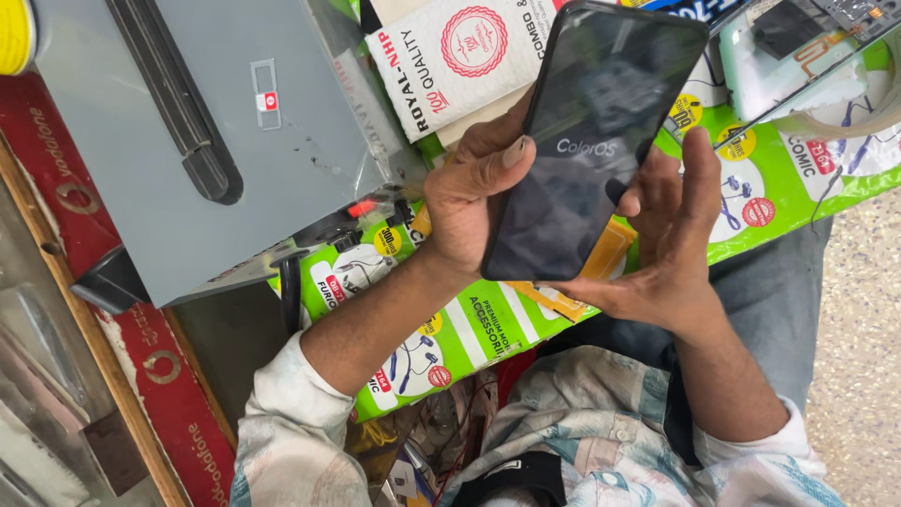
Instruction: The person repeatedly opens and closes an Oppo smartphone, exposing the internal motherboard and battery. They press the power button to boot the device and observe the screen display. The person handles the phone with both hands, manipulating the casing and internal components.
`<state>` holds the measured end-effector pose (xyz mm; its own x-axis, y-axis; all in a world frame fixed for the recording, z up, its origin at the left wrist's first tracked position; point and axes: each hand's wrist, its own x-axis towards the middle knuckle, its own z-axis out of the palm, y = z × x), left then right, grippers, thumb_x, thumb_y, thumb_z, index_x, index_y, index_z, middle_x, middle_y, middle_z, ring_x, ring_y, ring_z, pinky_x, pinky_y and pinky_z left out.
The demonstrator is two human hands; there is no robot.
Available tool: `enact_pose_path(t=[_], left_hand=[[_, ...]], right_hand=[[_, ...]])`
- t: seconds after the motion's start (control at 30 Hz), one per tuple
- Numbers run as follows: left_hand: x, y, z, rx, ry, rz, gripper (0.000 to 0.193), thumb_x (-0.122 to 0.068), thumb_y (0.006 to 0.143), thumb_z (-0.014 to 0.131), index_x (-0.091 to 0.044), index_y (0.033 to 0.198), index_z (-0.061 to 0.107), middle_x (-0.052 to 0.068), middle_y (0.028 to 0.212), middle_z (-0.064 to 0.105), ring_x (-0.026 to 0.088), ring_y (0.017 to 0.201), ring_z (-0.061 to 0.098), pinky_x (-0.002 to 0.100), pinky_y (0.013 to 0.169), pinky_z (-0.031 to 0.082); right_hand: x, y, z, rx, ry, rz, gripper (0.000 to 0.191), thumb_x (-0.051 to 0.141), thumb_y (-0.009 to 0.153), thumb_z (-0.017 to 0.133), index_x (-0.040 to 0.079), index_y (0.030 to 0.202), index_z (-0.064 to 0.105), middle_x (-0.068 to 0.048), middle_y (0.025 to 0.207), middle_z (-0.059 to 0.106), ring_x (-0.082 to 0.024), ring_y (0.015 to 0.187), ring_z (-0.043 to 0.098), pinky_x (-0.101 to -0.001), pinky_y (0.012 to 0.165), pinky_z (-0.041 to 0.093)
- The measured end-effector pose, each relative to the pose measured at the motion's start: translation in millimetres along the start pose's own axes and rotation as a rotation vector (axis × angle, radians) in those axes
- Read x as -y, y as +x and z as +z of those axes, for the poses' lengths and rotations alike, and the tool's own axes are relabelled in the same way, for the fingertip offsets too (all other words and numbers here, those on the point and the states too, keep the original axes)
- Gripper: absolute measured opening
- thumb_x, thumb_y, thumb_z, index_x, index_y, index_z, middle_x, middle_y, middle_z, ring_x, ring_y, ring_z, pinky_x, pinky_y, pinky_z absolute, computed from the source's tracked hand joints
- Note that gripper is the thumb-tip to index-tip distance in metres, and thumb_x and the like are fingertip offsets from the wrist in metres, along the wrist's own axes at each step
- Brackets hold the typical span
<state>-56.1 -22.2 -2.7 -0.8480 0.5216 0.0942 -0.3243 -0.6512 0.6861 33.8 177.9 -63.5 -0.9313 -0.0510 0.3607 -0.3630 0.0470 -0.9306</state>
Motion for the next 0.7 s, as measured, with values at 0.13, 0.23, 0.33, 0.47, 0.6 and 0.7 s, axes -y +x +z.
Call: enact_pose_path(t=[0.13, 0.23, 0.33, 0.47, 0.6, 0.7], left_hand=[[3.8, -2.6, -5.6, 0.086, -0.09, -0.048, 0.054, -0.017, 0.112, 0.062, 0.007, 0.157, 0.044, 0.017, 0.148, 0.061, 0.022, 0.132, 0.057, 0.037, 0.123, 0.038], [3.8, -2.6, -5.2, 0.104, -0.122, -0.069, 0.056, -0.017, 0.111, 0.063, 0.007, 0.158, 0.042, 0.02, 0.146, 0.061, 0.025, 0.128, 0.059, 0.039, 0.119, 0.042], [1.2, -1.6, -1.8, 0.099, -0.147, -0.102, 0.059, -0.018, 0.109, 0.062, 0.008, 0.157, 0.04, 0.026, 0.143, 0.06, 0.032, 0.122, 0.06, 0.045, 0.112, 0.046], [-0.8, 1.7, 4.5, 0.113, -0.206, -0.098, 0.06, -0.018, 0.108, 0.06, 0.006, 0.158, 0.037, 0.029, 0.143, 0.058, 0.04, 0.12, 0.06, 0.049, 0.106, 0.049], [-2.1, 5.2, 5.1, 0.159, -0.267, -0.11, 0.058, -0.017, 0.108, 0.059, 0.004, 0.157, 0.036, 0.03, 0.144, 0.057, 0.045, 0.124, 0.059, 0.051, 0.105, 0.05], [0.3, 4.2, 3.7, 0.145, -0.28, -0.11, 0.058, -0.016, 0.107, 0.06, 0.002, 0.157, 0.037, 0.028, 0.146, 0.055, 0.047, 0.129, 0.059, 0.053, 0.105, 0.05]], right_hand=[[-1.8, -0.2, -2.7, 0.027, 0.055, 0.033, 0.147, 0.008, 0.056, 0.103, 0.019, 0.168, 0.007, 0.009, 0.145, 0.032, -0.006, 0.121, 0.04, -0.0207, 0.101, 0.038], [-1.1, 3.1, -3.6, 0.026, 0.049, 0.04, 0.149, 0.006, 0.052, 0.102, 0.018, 0.17, 0.011, 0.008, 0.14, 0.033, -0.006, 0.112, 0.039, -0.021, 0.098, 0.038], [2.7, 6.2, -2.4, 0.031, 0.047, 0.049, 0.145, 0.004, 0.055, 0.101, 0.018, 0.169, 0.013, 0.007, 0.138, 0.034, -0.008, 0.112, 0.04, -0.023, 0.102, 0.039], [8.9, 9.2, 1.3, 0.024, 0.011, 0.032, 0.141, 0.003, 0.059, 0.101, 0.017, 0.168, 0.013, 0.004, 0.135, 0.035, -0.01, 0.112, 0.041, -0.0257, 0.11, 0.043], [13.1, 12.0, 2.8, 0.038, -0.005, 0.028, 0.135, 0.001, 0.064, 0.1, 0.017, 0.165, 0.012, 0.002, 0.139, 0.035, -0.01, 0.112, 0.042, -0.0262, 0.11, 0.046], [14.3, 13.8, 2.2, 0.05, -0.006, 0.013, 0.132, 0.0, 0.068, 0.098, 0.017, 0.165, 0.01, 0.0, 0.145, 0.038, -0.011, 0.119, 0.045, -0.0276, 0.113, 0.046]])
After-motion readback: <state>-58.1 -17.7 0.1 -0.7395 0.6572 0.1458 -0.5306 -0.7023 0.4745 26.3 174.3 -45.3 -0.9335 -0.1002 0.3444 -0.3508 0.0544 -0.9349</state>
